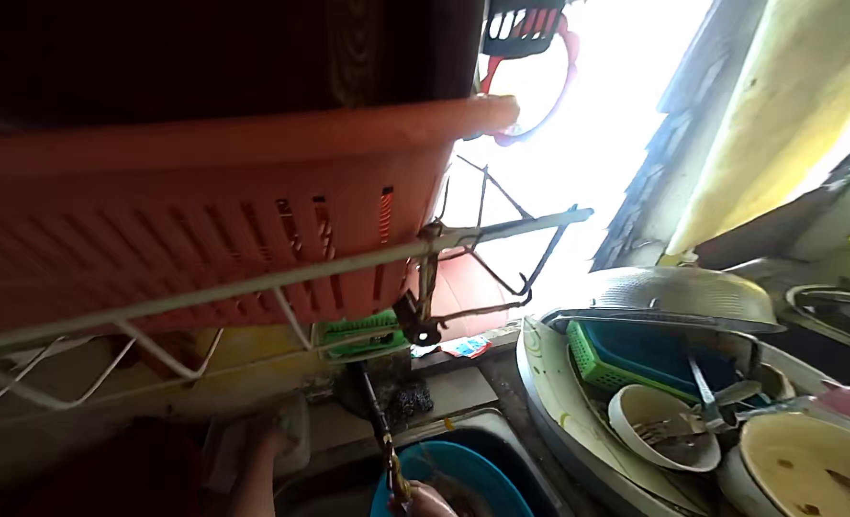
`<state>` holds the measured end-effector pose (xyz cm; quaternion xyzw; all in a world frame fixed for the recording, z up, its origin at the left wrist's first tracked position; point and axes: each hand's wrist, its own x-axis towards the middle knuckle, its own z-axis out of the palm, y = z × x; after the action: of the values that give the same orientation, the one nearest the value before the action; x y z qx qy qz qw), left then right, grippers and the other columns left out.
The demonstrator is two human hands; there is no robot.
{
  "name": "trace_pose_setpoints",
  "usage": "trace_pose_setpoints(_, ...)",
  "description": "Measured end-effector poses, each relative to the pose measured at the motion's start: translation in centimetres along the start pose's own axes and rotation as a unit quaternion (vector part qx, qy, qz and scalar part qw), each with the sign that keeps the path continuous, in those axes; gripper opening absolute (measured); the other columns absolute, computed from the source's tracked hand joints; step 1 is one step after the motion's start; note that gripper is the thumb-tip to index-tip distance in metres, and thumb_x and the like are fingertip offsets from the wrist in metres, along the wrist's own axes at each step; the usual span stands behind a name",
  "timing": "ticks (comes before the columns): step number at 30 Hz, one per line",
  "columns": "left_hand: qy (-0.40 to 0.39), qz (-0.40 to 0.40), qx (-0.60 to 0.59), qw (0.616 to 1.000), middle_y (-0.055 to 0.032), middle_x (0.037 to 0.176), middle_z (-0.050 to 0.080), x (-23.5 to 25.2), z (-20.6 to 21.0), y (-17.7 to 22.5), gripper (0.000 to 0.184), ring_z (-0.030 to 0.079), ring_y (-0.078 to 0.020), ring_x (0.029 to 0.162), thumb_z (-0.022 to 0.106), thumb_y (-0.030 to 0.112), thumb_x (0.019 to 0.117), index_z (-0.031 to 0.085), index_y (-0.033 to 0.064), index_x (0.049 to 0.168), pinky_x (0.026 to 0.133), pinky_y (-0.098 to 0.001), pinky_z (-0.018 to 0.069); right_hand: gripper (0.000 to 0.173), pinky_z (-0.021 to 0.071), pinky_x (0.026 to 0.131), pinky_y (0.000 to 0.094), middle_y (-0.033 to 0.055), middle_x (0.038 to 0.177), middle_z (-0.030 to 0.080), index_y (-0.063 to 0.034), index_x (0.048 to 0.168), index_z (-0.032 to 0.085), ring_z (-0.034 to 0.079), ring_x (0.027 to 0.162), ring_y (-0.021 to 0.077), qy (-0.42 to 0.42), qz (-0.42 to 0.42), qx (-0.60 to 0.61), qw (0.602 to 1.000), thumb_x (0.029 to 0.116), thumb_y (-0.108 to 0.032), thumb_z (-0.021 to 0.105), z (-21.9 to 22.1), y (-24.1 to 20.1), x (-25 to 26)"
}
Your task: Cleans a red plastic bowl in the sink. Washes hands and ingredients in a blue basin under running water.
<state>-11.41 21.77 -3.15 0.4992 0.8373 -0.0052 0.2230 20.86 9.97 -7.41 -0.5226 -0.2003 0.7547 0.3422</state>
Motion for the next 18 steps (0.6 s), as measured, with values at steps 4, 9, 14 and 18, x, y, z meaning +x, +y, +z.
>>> trace_pose_setpoints(4,0.005,-0.008,0.059,0.998,-0.0253,0.148,0.051,-0.8,-0.9,1.1,0.063,0.049,-0.0413,0.138,0.076,0.022,0.0899,0.052,0.0005,0.144,0.111,-0.0573,0.0423,0.026,0.0536,0.077,0.0342,0.0106,0.104,0.067,-0.0020,0.120,0.056,0.063,0.086,0.0155,-0.029,-0.058,-0.041,0.997,0.0946,-0.001,0.063,-0.6,0.5,0.5)
trace_pose_setpoints(9,0.168,-0.029,-0.146,0.974,-0.0250,0.126,0.066,-6.7,-5.3,0.9,0.044,0.063,-0.0399,0.120,0.074,0.026,0.0924,0.066,-0.0004,0.127,0.103,-0.0577,0.0480,0.042,0.0488,0.052,0.0236,0.0033,0.073,0.058,-0.0045,0.119,0.057,0.055,0.055,0.0104,-0.042,-0.006,0.051,0.998,0.1124,-0.040,0.035,0.2,0.3,-0.9)
trace_pose_setpoints(14,0.183,0.041,-0.459,0.868,-0.0257,0.119,0.066,-19.7,0.2,3.4,0.050,0.066,-0.0348,0.108,0.076,0.013,0.0888,0.059,-0.0053,0.132,0.094,-0.0534,0.0533,0.042,0.0531,0.054,0.0293,0.0076,0.075,0.061,-0.0049,0.103,0.055,0.059,0.059,0.0153,-0.028,0.019,0.245,0.969,0.1117,-0.038,0.031,0.9,0.9,-1.4)
trace_pose_setpoints(18,0.163,0.191,-0.505,0.826,-0.0259,0.130,0.060,-27.0,12.0,7.8,0.074,0.064,-0.0284,0.116,0.075,0.026,0.0865,0.043,-0.0087,0.144,0.101,-0.0439,0.0535,0.023,0.0582,0.069,0.0404,0.0131,0.083,0.065,-0.0032,0.097,0.056,0.067,0.075,0.0237,-0.027,0.010,0.315,0.949,0.1043,-0.015,0.037,1.5,1.8,-4.7)
